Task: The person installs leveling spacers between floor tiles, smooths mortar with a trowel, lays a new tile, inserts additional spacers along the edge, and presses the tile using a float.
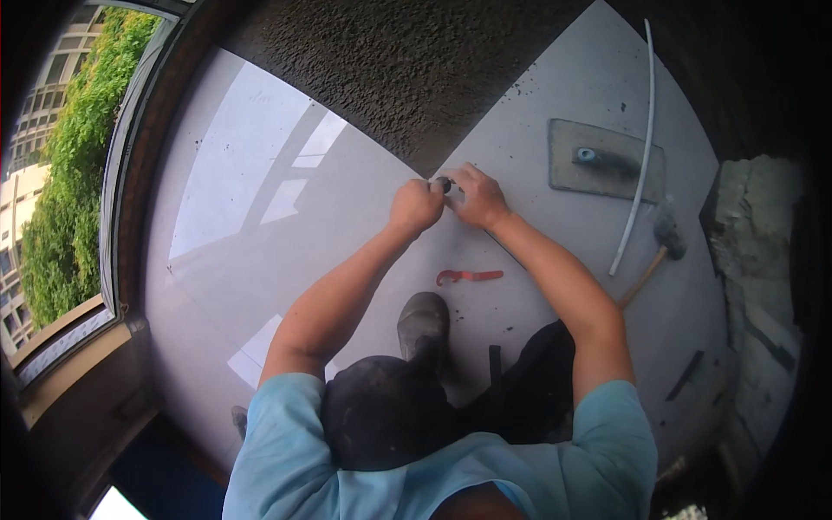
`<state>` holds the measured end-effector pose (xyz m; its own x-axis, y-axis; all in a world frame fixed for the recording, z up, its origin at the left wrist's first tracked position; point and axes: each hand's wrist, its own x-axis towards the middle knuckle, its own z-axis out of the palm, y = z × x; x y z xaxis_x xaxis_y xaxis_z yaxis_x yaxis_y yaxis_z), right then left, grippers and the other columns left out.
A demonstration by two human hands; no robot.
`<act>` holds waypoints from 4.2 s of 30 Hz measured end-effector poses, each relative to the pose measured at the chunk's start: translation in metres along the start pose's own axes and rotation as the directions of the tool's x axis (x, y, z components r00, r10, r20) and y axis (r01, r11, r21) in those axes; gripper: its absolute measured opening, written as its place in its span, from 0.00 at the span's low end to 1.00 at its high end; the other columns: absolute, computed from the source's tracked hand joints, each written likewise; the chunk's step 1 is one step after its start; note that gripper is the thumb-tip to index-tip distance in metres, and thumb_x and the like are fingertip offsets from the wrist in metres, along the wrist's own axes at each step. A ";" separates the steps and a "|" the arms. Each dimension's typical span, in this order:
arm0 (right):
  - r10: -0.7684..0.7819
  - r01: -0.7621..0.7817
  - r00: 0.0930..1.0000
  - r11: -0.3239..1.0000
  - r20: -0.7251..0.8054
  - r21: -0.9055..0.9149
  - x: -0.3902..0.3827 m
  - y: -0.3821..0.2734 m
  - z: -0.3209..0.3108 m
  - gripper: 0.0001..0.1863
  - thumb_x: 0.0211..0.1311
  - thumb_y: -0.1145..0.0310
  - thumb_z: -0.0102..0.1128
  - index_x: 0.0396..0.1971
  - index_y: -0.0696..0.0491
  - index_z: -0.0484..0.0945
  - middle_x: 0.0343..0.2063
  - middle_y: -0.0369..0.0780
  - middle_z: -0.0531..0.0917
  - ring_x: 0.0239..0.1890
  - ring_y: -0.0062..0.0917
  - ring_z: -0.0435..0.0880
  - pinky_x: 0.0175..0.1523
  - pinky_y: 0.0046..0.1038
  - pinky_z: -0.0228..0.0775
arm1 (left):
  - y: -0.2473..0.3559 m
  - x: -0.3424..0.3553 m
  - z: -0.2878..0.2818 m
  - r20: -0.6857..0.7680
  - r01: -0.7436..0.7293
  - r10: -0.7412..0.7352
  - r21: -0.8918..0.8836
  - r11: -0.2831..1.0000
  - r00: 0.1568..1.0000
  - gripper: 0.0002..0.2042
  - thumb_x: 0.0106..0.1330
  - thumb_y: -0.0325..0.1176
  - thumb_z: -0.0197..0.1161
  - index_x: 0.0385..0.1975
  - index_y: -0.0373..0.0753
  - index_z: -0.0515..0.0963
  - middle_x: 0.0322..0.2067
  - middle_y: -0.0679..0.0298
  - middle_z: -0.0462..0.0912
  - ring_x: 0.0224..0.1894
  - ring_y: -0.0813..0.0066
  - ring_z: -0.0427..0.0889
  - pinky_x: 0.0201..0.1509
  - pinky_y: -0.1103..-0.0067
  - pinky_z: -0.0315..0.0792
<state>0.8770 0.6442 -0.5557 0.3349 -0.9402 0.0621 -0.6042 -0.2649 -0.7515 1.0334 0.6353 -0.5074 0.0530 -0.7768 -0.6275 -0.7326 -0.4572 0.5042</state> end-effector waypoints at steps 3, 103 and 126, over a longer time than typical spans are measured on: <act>0.070 -0.078 0.997 0.954 0.039 0.288 -0.013 -0.019 -0.025 0.34 0.45 0.73 0.70 0.57 0.50 0.70 0.48 0.39 0.75 0.42 0.31 0.78 0.45 0.32 0.75 | -0.021 -0.018 -0.027 0.365 0.216 0.055 -0.657 0.722 0.929 0.18 0.71 0.44 0.52 0.27 0.36 0.74 0.15 0.67 0.68 0.14 0.79 0.65 0.18 0.81 0.62; 0.473 -0.633 0.706 0.756 -0.528 -0.169 -0.014 0.012 -0.360 0.24 0.59 0.53 0.60 0.46 0.57 0.75 0.43 0.51 0.82 0.48 0.47 0.80 0.51 0.43 0.73 | 0.057 -0.020 -0.131 -0.169 -0.298 0.427 0.495 0.816 0.888 0.26 0.62 0.53 0.58 0.23 0.30 0.81 0.27 0.42 0.82 0.35 0.45 0.83 0.42 0.60 0.75; 0.658 -0.682 0.450 0.690 -0.604 0.243 -0.046 -0.339 -0.768 0.15 0.56 0.61 0.62 0.31 0.60 0.79 0.30 0.50 0.83 0.37 0.40 0.83 0.43 0.35 0.73 | 0.107 -0.448 -0.364 0.386 -0.269 0.082 0.462 0.845 0.919 0.27 0.56 0.56 0.63 0.46 0.40 0.81 0.41 0.51 0.84 0.49 0.54 0.81 0.54 0.66 0.74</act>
<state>0.5113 0.6133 0.2003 -0.6834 -0.7267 -0.0694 -0.4694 0.5103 -0.7206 1.1780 0.7770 0.0434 -0.2731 -0.5845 -0.7641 -0.9467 0.0224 0.3212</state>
